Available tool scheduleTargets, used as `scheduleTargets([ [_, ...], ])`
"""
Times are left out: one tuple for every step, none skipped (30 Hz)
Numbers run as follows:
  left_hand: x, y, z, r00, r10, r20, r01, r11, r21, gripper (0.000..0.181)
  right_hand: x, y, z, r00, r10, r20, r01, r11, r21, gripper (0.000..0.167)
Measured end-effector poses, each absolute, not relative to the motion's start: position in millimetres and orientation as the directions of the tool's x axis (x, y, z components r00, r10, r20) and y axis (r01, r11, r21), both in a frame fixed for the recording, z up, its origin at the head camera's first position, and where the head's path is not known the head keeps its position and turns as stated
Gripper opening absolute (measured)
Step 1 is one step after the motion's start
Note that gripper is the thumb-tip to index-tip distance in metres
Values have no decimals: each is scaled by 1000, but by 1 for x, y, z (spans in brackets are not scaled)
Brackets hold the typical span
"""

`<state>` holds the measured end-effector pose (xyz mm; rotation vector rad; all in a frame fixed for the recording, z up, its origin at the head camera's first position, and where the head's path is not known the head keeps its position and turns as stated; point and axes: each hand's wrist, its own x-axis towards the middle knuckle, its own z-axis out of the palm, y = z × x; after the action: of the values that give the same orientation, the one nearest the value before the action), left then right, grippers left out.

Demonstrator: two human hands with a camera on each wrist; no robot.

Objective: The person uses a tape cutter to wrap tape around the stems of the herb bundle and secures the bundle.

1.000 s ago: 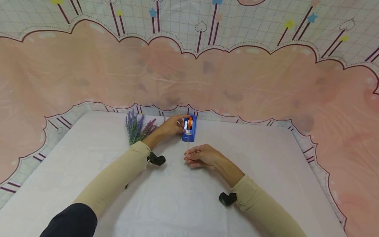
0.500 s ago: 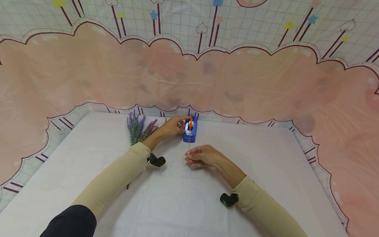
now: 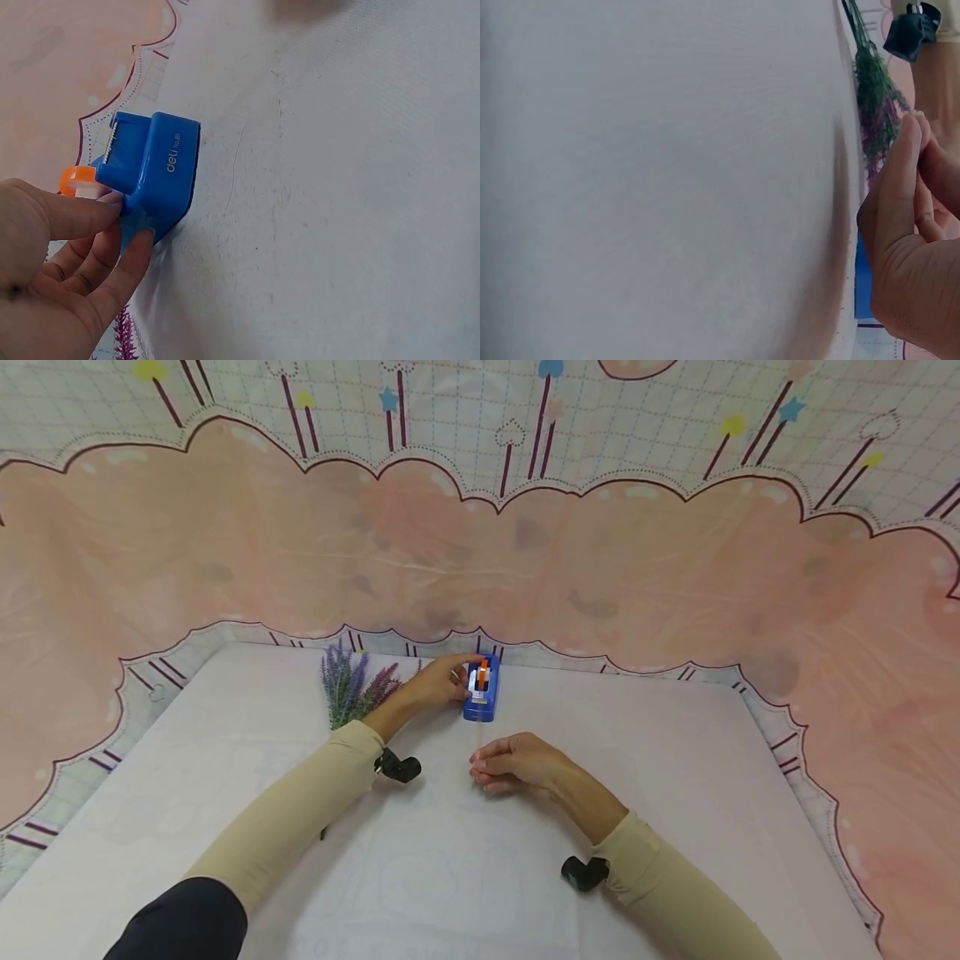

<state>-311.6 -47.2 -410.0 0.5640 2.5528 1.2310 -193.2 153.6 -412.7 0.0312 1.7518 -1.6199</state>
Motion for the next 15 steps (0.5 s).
scheduleTargets([
  [-311,-47,-410,-894,446,-56,235,570,788,70,-192,154,-413,-726,-451,-519,480,209,-852,28],
  [-310,-47,-410,-894,445,-55,236,571,786,70,-191,154,-413,-725,-453,-519,477,213,-852,28],
  [-310,-48,-410,-894,445,-55,237,573,785,70,-190,154,-413,-724,-454,-519,475,217,-853,28],
  [-309,-48,-410,-894,445,-55,238,574,784,70,-189,154,-413,-723,-458,-518,473,219,-853,28],
  [-308,-48,-410,-894,445,-57,235,573,785,69,-188,154,-413,-721,-461,-517,472,219,-854,28],
  [-307,-49,-410,-895,443,-60,230,572,787,68,-188,153,-413,-720,-464,-516,472,218,-854,28],
  [-306,-50,-409,-895,440,-65,223,571,790,67,-187,153,-414,-719,-468,-514,473,212,-855,28],
  [-304,-51,-407,-897,437,-72,213,567,796,65,-187,152,-414,-718,-472,-512,474,206,-856,28],
  [-302,-52,-405,-897,435,-76,205,562,801,64,-187,152,-414,-717,-475,-510,477,199,-856,27],
  [-300,-54,-403,-896,437,-78,200,554,808,62,-186,151,-415,-716,-478,-510,481,192,-856,27],
  [-298,-57,-401,-895,440,-76,199,546,813,60,-186,151,-415,-715,-480,-508,482,187,-856,28],
  [-296,-60,-398,-894,443,-70,205,542,815,59,-186,151,-415,-715,-480,-508,485,182,-855,28],
  [-295,-63,-394,-892,447,-61,214,537,816,58,-186,151,-415,-715,-481,-508,488,178,-855,28],
  [-293,-66,-391,-890,453,-51,223,530,819,58,-186,152,-416,-715,-479,-508,489,177,-854,28],
  [-291,-70,-387,-888,458,-37,236,525,817,57,-186,152,-416,-716,-478,-509,490,175,-854,28],
])
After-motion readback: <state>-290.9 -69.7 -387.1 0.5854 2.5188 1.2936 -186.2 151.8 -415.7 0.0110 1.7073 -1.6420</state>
